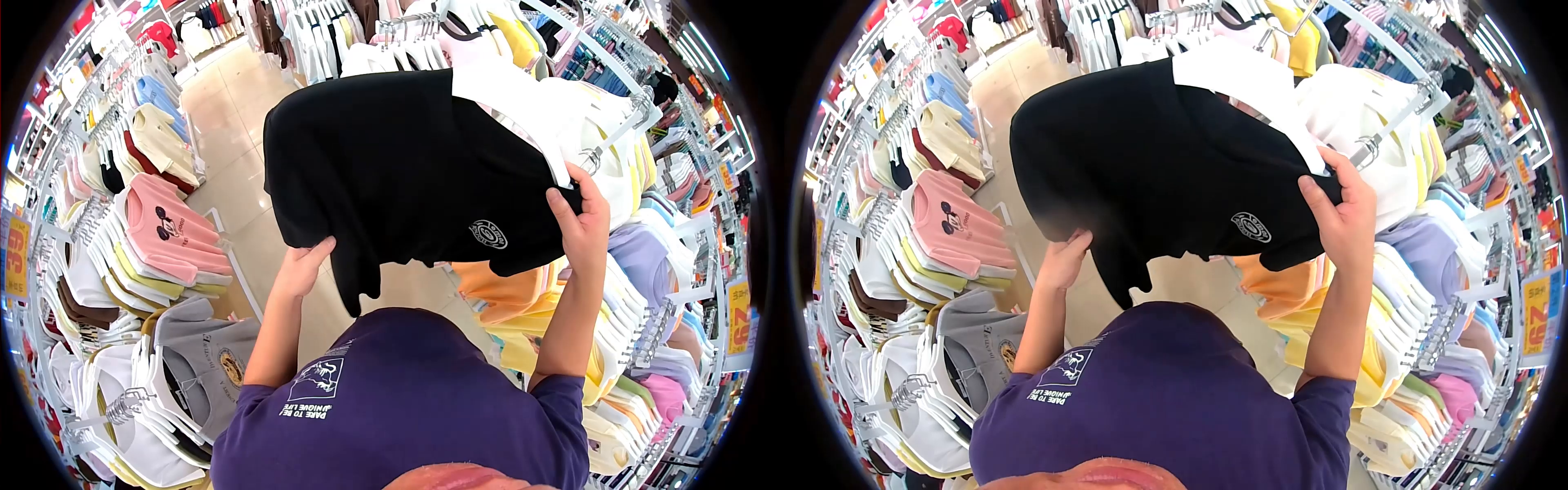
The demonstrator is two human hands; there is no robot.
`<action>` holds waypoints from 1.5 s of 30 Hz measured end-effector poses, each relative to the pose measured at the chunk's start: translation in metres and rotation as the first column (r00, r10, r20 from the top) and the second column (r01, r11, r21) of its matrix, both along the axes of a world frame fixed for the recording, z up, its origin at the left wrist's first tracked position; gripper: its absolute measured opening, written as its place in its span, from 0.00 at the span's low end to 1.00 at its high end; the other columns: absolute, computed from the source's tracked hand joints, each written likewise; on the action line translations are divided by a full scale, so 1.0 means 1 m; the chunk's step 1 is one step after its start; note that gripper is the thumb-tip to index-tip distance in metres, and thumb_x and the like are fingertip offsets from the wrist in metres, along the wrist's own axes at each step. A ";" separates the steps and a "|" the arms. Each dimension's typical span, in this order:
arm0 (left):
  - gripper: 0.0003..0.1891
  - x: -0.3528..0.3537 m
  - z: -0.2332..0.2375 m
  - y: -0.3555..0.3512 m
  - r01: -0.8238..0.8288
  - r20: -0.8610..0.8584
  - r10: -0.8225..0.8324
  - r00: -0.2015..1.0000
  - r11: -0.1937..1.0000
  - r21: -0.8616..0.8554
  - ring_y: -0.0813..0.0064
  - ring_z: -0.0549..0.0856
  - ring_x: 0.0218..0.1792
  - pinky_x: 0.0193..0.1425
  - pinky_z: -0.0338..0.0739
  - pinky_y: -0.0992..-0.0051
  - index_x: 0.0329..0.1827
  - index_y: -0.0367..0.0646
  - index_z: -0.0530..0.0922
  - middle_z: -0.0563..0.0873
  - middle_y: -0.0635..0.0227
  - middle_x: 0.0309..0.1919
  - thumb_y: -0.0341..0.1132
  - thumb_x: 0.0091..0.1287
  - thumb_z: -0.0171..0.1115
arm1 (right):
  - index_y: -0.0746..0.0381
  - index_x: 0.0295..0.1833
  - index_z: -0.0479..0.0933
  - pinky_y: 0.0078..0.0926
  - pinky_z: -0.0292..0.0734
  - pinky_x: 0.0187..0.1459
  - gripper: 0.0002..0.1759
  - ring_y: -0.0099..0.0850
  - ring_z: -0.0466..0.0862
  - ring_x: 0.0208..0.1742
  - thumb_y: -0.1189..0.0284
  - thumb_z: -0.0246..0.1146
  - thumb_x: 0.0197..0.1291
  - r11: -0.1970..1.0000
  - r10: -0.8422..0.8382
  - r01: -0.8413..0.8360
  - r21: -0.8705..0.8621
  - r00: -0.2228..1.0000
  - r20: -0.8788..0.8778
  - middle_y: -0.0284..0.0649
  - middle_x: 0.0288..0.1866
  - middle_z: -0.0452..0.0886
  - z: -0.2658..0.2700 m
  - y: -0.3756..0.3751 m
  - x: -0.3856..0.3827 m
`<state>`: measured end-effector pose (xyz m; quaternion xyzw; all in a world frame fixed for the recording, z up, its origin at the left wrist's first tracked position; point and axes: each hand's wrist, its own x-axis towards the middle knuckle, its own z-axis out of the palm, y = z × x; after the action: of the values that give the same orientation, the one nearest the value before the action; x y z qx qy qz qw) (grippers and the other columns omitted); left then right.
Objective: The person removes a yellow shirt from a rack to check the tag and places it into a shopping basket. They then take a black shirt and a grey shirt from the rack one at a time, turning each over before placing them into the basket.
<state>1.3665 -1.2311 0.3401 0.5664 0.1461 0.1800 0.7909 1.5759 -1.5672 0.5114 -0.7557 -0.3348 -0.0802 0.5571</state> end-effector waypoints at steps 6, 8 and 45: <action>0.10 -0.007 -0.007 0.010 0.152 0.027 -0.152 0.988 0.988 0.004 0.86 0.84 0.43 0.50 0.77 0.80 0.54 0.40 0.82 0.87 0.77 0.42 0.28 0.73 0.63 | 0.69 0.60 0.79 0.20 0.76 0.53 0.18 0.22 0.81 0.47 0.79 0.68 0.65 0.998 -0.046 0.048 -0.042 0.998 0.032 0.34 0.46 0.86 -0.001 -0.008 0.000; 0.05 -0.008 -0.007 0.013 0.188 0.007 -0.189 0.982 0.980 0.070 0.88 0.82 0.39 0.45 0.76 0.82 0.48 0.40 0.84 0.86 0.78 0.38 0.29 0.73 0.64 | 0.69 0.60 0.79 0.20 0.76 0.53 0.18 0.22 0.81 0.47 0.79 0.69 0.65 0.996 -0.064 0.067 -0.067 0.997 0.045 0.34 0.46 0.85 -0.002 -0.012 0.000; 0.08 -0.001 0.012 0.011 -0.012 0.034 0.006 0.999 0.980 0.199 0.84 0.83 0.36 0.44 0.76 0.80 0.43 0.33 0.87 0.89 0.72 0.35 0.28 0.75 0.63 | 0.70 0.62 0.79 0.21 0.76 0.56 0.20 0.22 0.81 0.50 0.78 0.69 0.66 0.992 -0.124 0.123 -0.017 0.990 -0.073 0.36 0.50 0.85 -0.026 -0.044 0.008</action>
<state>1.3655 -1.2205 0.3521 0.6388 0.1168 0.2067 0.7318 1.5840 -1.6115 0.4858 -0.7808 -0.2673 -0.0845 0.5584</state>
